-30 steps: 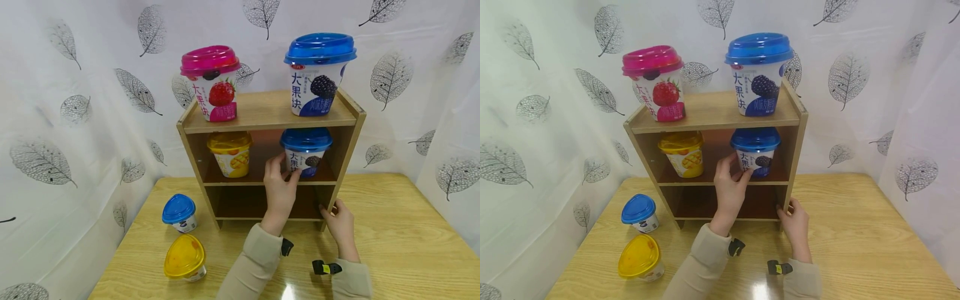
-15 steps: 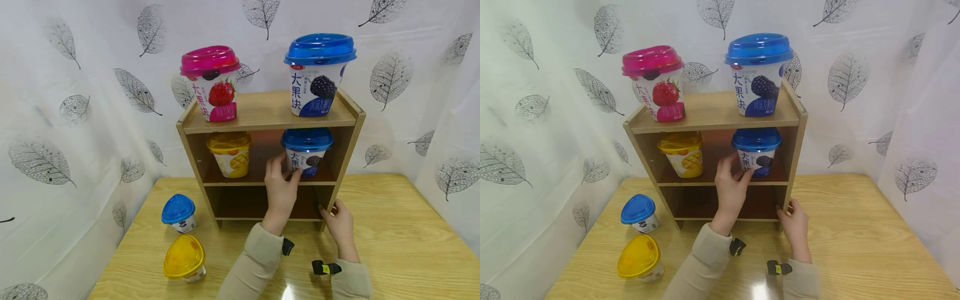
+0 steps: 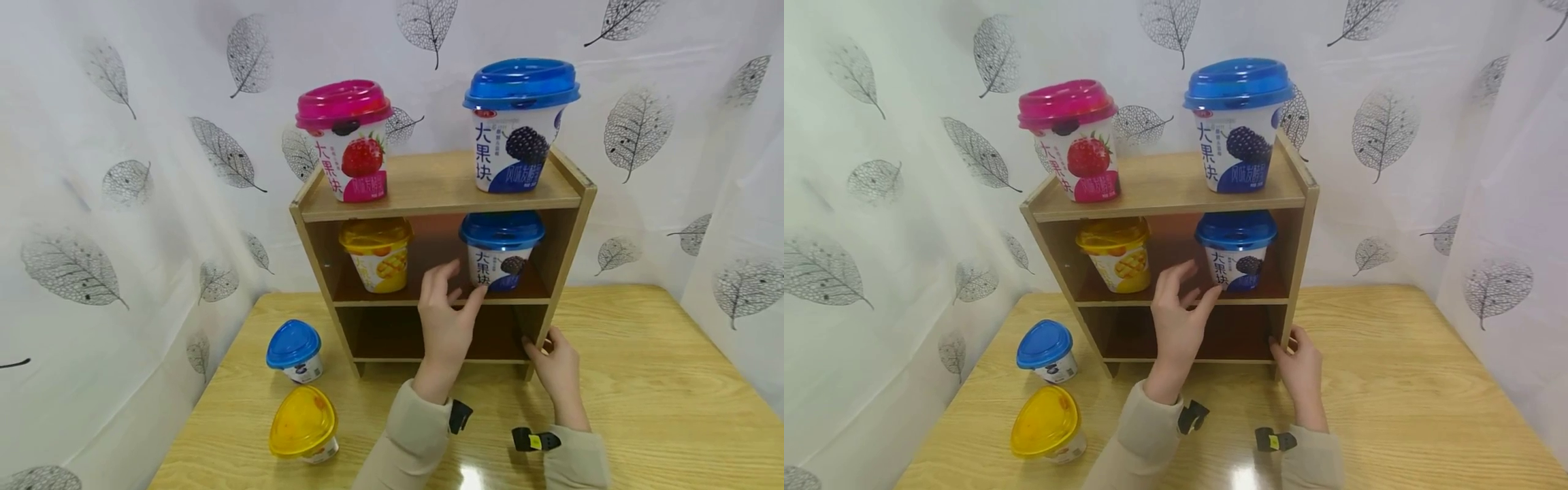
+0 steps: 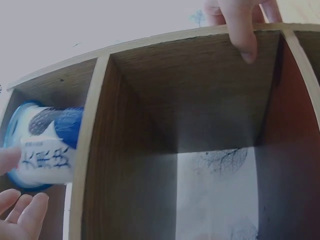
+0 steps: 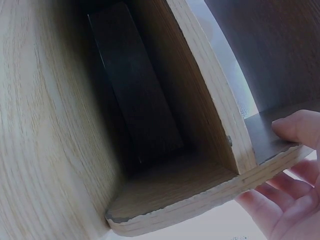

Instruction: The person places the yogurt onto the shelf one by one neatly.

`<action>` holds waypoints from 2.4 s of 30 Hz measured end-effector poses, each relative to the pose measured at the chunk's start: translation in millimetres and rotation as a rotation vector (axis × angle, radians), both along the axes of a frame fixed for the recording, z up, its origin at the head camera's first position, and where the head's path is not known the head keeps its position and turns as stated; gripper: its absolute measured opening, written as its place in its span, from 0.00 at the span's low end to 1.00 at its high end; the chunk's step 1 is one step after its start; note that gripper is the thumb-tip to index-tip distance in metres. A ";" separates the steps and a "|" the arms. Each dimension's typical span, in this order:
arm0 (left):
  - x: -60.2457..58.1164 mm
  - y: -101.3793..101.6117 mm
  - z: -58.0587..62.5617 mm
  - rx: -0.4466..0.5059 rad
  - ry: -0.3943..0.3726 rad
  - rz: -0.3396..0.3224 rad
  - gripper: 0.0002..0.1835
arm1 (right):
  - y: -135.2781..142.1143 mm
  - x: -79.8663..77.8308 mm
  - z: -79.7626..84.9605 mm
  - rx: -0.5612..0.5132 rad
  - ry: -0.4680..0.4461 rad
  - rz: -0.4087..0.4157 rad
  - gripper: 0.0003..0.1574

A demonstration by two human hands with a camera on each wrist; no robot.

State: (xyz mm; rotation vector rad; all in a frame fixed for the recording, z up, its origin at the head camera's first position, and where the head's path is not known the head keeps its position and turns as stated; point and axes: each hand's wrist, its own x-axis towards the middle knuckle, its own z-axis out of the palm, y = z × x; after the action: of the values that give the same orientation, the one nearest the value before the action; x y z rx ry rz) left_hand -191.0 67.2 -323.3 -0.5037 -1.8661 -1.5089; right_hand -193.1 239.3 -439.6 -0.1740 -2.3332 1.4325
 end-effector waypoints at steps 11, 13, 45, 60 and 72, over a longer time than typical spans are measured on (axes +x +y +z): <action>29.0 -54.5 -22.3 -0.128 -0.121 0.019 0.19 | 0.2 1.4 -2.2 -0.002 0.002 -0.002 0.21; 34.1 -68.0 -28.7 -0.162 -0.148 0.059 0.19 | 0.4 1.6 -2.5 0.001 -0.001 -0.002 0.21; 84.4 -202.3 -74.0 -0.668 -0.892 0.660 0.41 | 0.7 0.0 -4.2 0.018 0.050 -0.003 0.21; 73.2 -198.7 -82.7 -0.543 -0.765 0.527 0.28 | 0.7 -0.3 -2.4 -0.003 0.024 0.010 0.22; 64.4 -197.2 -87.7 -0.563 -0.640 0.406 0.24 | 1.2 -1.8 -1.9 0.001 0.029 0.008 0.22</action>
State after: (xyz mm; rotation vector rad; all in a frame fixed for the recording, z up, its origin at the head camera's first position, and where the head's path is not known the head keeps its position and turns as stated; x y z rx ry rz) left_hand -126.6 -130.0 -411.1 0.1583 -2.7052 -0.9093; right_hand -194.9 240.5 -441.5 -0.1434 -2.3142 1.4282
